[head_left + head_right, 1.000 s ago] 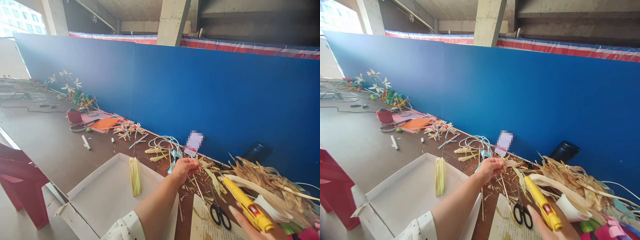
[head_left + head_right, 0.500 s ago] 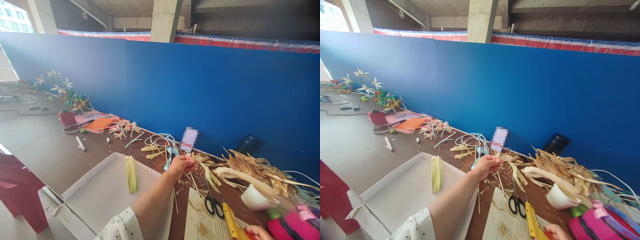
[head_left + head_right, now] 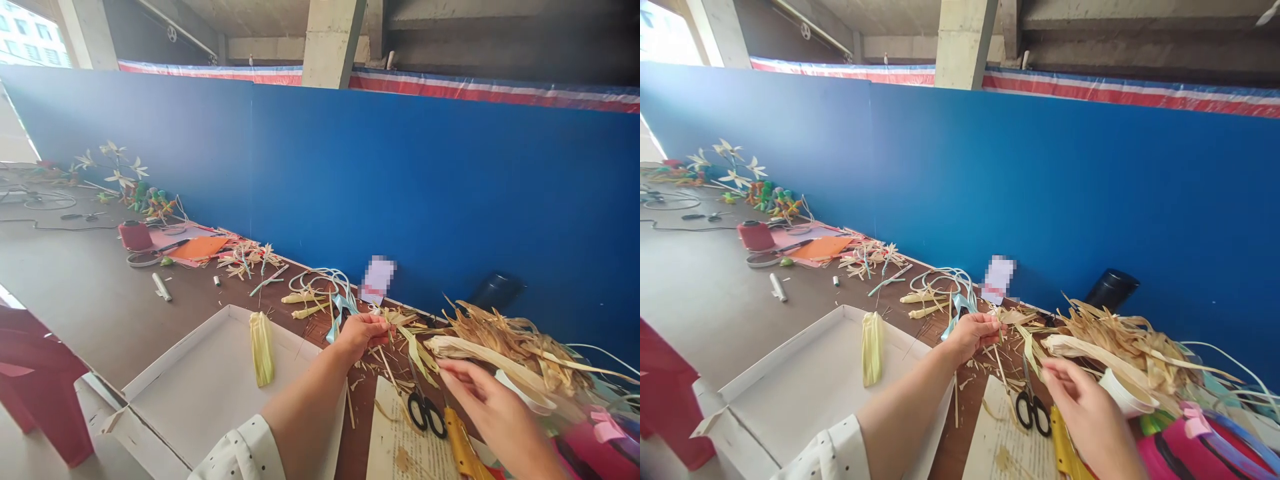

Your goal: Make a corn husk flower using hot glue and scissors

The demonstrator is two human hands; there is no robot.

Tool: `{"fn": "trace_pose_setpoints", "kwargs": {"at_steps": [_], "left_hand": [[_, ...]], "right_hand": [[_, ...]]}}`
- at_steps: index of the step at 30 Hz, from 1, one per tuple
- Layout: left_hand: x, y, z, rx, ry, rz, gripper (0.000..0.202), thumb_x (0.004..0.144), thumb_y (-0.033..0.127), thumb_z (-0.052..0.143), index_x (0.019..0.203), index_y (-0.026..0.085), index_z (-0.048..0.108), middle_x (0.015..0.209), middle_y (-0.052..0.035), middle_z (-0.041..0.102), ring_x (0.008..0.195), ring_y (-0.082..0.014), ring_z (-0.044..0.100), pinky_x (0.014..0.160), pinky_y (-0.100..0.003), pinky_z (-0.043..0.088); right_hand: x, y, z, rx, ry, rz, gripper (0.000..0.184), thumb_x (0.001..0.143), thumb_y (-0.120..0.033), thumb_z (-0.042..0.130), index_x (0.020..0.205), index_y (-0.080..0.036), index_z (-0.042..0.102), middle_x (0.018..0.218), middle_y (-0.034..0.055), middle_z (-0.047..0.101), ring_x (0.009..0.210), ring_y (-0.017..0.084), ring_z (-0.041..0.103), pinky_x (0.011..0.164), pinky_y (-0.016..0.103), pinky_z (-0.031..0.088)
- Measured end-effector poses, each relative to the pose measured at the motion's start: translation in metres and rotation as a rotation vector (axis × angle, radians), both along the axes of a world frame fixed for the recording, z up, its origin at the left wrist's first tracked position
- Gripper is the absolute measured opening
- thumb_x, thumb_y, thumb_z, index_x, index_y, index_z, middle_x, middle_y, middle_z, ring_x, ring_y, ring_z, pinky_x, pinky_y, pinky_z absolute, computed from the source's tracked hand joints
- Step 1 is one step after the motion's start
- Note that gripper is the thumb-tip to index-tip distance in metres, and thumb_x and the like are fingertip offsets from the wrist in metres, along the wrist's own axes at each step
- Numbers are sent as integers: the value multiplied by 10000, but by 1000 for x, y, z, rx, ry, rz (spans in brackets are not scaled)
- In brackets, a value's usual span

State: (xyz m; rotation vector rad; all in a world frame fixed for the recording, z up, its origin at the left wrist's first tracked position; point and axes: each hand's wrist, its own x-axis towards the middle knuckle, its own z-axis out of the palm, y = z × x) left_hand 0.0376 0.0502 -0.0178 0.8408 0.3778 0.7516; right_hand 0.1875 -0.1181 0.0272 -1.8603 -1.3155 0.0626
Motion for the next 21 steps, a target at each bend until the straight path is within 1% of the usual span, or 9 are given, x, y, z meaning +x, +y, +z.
{"fn": "trace_pose_setpoints", "kwargs": {"at_steps": [1,2,3,5,8,13,18,21], "left_hand": [[0,0,0,1,0,1,380,529,349,826,761,86,681,838,-91,676,658,-101,600,705,-243,479],[0,1,-1,4,-5,3,380,535,351,823,767,85,682,840,-92,676,659,-101,600,708,-244,479],[0,1,-1,7,-13,6,380,542,352,820,775,85,683,843,-94,675,661,-101,599,711,-245,478],[-1,2,-1,14,-30,16,380,555,351,815,793,84,685,847,-96,674,667,-103,599,716,-247,476],[-2,3,-1,13,-46,25,376,563,344,813,798,79,687,835,-98,673,678,-110,599,721,-246,470],[-3,3,0,-4,-72,35,373,555,335,817,793,82,685,834,-99,675,681,-118,603,720,-255,472],[-3,4,0,-7,-61,66,377,550,338,819,792,80,688,849,-102,675,650,-101,589,709,-255,476],[-4,5,0,9,-55,54,387,553,346,817,806,82,693,857,-106,677,680,-113,602,722,-257,476]], "right_hand": [[-9,17,1,-47,132,48,366,673,-522,642,876,-223,698,809,55,695,672,189,646,604,277,516],[-18,34,-1,-37,252,48,389,691,-516,635,927,-210,676,784,51,680,646,176,628,579,273,506],[-25,50,-3,-18,373,12,411,682,-518,649,946,-202,654,744,34,659,600,157,600,532,258,487],[-36,76,-8,70,614,-115,432,624,-510,705,920,-204,636,735,7,629,566,123,554,445,211,429],[-43,100,-8,106,723,-140,438,584,-508,727,866,-186,633,726,-8,598,509,79,485,375,171,349],[-49,112,-1,104,876,-57,405,524,-463,768,768,-159,660,717,-7,585,454,42,410,326,156,269],[-52,115,-8,126,999,-58,366,525,-398,782,776,-161,661,685,-30,557,446,32,387,321,142,257],[-51,115,-12,141,1065,-5,348,536,-380,779,781,-163,660,660,-42,537,445,33,384,326,143,268]]}}
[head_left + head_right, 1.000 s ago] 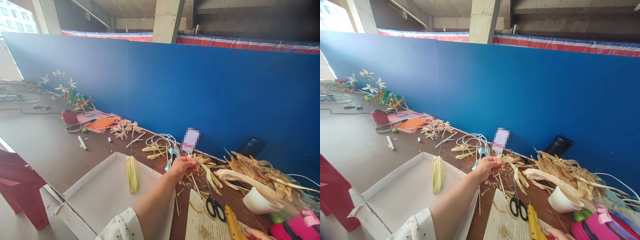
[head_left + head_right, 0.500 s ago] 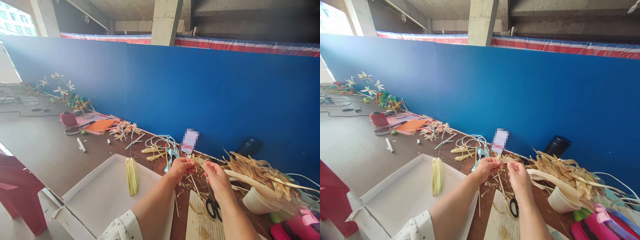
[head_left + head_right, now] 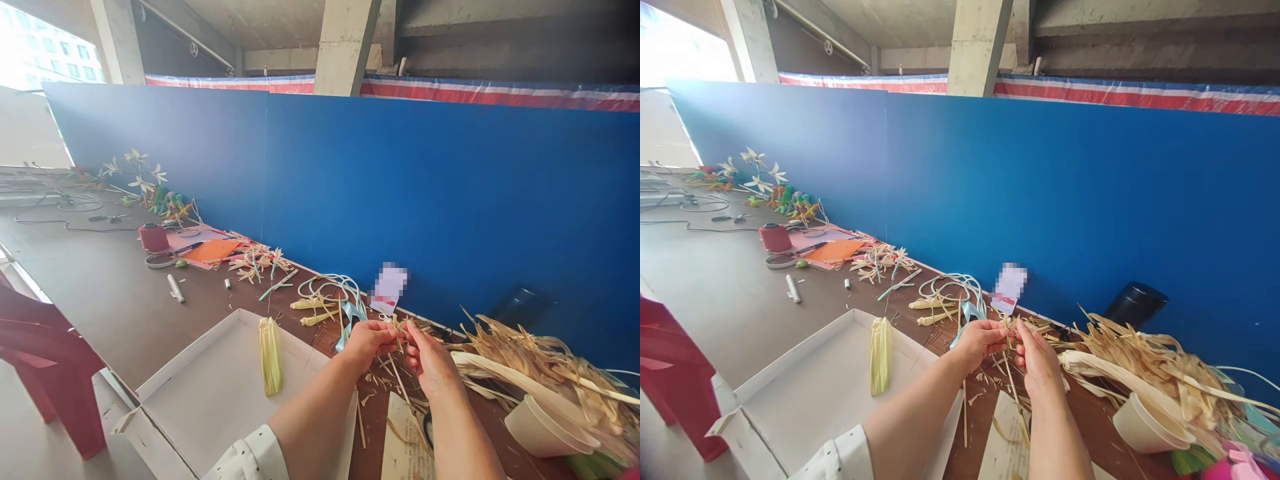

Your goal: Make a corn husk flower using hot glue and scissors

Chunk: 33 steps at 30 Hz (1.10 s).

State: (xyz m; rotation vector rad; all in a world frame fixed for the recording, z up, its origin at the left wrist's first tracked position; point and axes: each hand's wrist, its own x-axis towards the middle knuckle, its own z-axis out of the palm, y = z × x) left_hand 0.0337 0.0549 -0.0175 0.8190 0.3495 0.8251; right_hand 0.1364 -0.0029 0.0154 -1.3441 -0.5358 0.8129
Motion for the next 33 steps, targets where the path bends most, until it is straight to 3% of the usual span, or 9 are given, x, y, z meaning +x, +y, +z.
{"fn": "trace_pose_setpoints", "kwargs": {"at_steps": [7,17,33], "left_hand": [[0,0,-2,3,0,-31,382,535,347,823,783,88,691,827,-91,675,658,-105,592,714,-253,470],[3,1,-3,38,46,-20,421,500,397,829,751,92,684,759,-61,650,633,-96,572,687,-254,460],[1,-1,4,94,112,25,463,454,429,834,729,86,687,690,-38,625,609,-91,552,678,-269,456]], "right_hand": [[3,-3,-1,56,93,81,337,516,-329,803,757,-157,641,628,-48,536,444,20,367,345,126,270],[2,-5,-1,42,55,5,327,483,-299,818,720,-158,643,575,-50,560,440,25,371,341,117,262],[5,-6,-3,55,46,18,287,478,-282,818,693,-154,678,610,-43,553,466,26,365,349,130,259]]}}
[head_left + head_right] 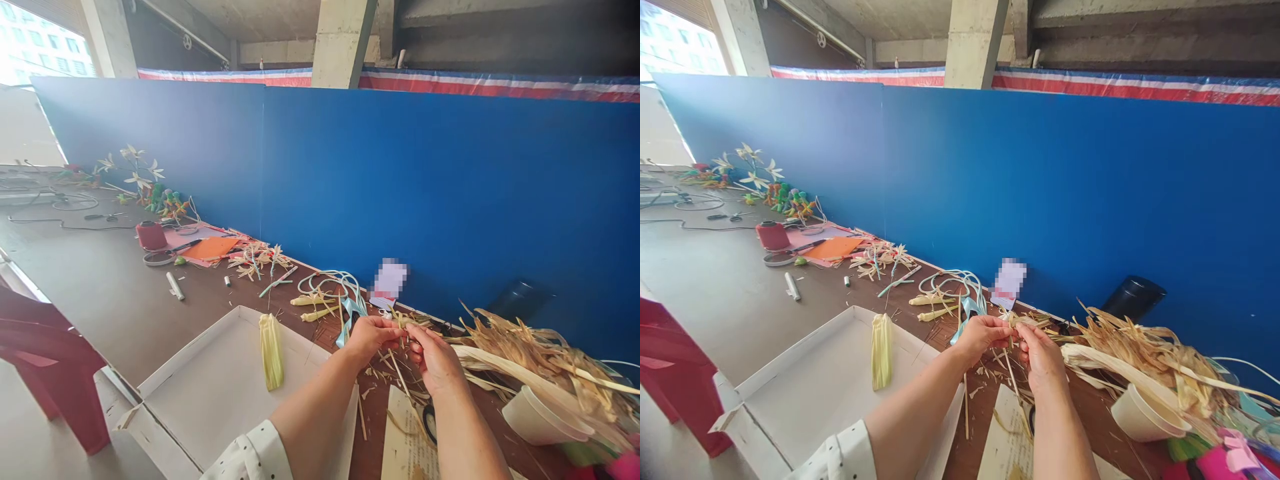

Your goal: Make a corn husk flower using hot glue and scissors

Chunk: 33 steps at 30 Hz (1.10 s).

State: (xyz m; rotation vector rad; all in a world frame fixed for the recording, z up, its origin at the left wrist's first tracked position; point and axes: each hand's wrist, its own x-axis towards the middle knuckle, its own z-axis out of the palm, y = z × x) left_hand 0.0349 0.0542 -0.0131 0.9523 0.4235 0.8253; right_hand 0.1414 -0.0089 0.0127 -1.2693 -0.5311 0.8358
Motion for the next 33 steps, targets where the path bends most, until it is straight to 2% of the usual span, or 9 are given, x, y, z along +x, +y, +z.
{"fn": "trace_pose_setpoints", "kwargs": {"at_steps": [6,13,33], "left_hand": [[-3,-1,4,7,1,-15,441,454,415,835,714,90,689,687,-32,623,602,-84,548,686,-263,451],[-3,0,2,21,5,-44,434,463,405,833,726,91,691,691,-40,634,604,-90,557,691,-270,454],[-2,1,-2,49,6,-41,416,491,405,820,729,87,696,690,-48,635,594,-86,538,667,-260,431]], "right_hand": [[2,1,-3,5,-3,1,277,475,-286,819,680,-161,682,601,-41,556,463,24,353,351,128,251],[2,1,-2,4,-5,-2,305,452,-297,833,677,-155,685,598,-31,559,468,27,352,349,128,257],[2,-3,-2,3,-33,28,277,512,-315,822,663,-152,657,620,-41,518,480,24,353,355,125,260]]}}
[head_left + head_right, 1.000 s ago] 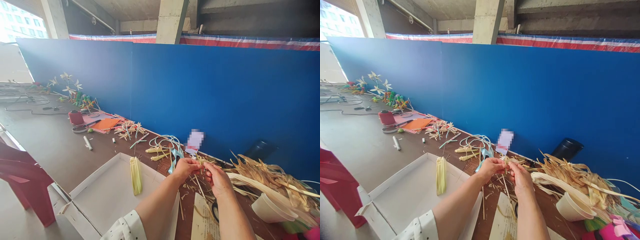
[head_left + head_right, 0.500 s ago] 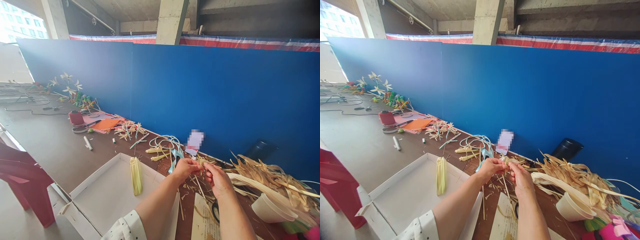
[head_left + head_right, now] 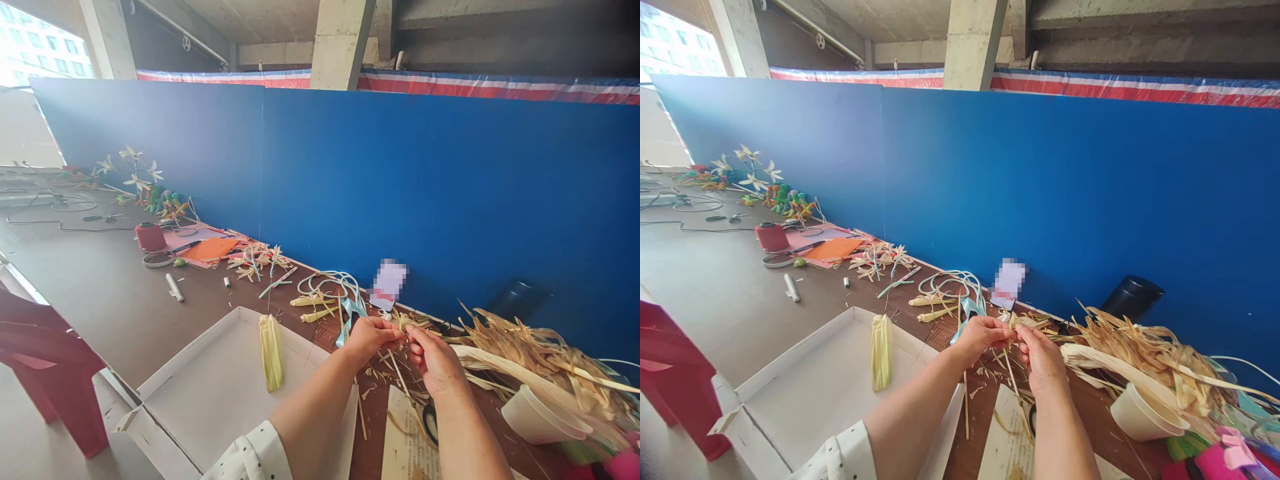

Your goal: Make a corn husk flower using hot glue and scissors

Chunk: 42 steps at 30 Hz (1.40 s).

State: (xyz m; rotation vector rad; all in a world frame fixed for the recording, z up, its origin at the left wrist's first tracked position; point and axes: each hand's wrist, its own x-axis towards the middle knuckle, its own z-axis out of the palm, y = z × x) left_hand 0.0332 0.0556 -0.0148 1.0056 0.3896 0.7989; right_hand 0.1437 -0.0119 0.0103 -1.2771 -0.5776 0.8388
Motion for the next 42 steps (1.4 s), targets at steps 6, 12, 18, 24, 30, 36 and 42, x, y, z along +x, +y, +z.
{"fn": "trace_pose_setpoints", "kwargs": {"at_steps": [6,12,18,24,30,36,42], "left_hand": [[0,0,0,10,-2,3,411,493,405,818,727,90,696,690,-46,635,596,-86,537,670,-259,431],[0,0,0,12,3,9,411,481,414,819,710,98,691,677,-39,632,600,-91,538,670,-264,437],[0,-1,1,-4,12,4,409,484,411,818,705,93,685,687,-44,632,612,-93,547,676,-261,443],[0,-1,1,4,9,6,405,491,409,816,706,91,685,680,-41,628,604,-89,548,669,-256,444],[0,-1,2,1,19,17,414,485,414,817,705,90,685,683,-43,632,604,-89,550,671,-255,449],[-1,-3,5,-8,33,29,438,459,441,818,685,93,677,666,-39,624,594,-90,544,672,-259,450],[0,-4,6,-2,44,53,435,446,456,814,661,106,670,647,-28,611,590,-91,524,657,-256,438]], "right_hand": [[-1,-1,1,-2,-7,0,279,515,-318,819,665,-151,653,619,-42,510,482,27,353,355,127,257],[-2,-2,2,-1,-24,-10,268,511,-305,813,661,-147,658,619,-32,522,479,35,354,357,140,260],[-3,-2,3,0,-45,-11,256,505,-304,806,656,-159,657,608,-38,528,468,44,360,353,164,252],[-1,-1,0,-9,-63,-21,269,509,-331,806,645,-156,653,600,-42,521,469,39,355,362,159,248],[-1,-2,-1,-5,-60,-24,279,504,-334,810,668,-162,664,617,-43,537,471,37,355,368,162,246],[-3,-2,0,-8,-77,-27,263,511,-335,801,661,-166,665,608,-41,535,466,46,355,367,178,245],[-6,-3,2,-22,-98,-56,270,505,-348,799,663,-169,672,594,-33,547,451,53,359,357,190,240]]}}
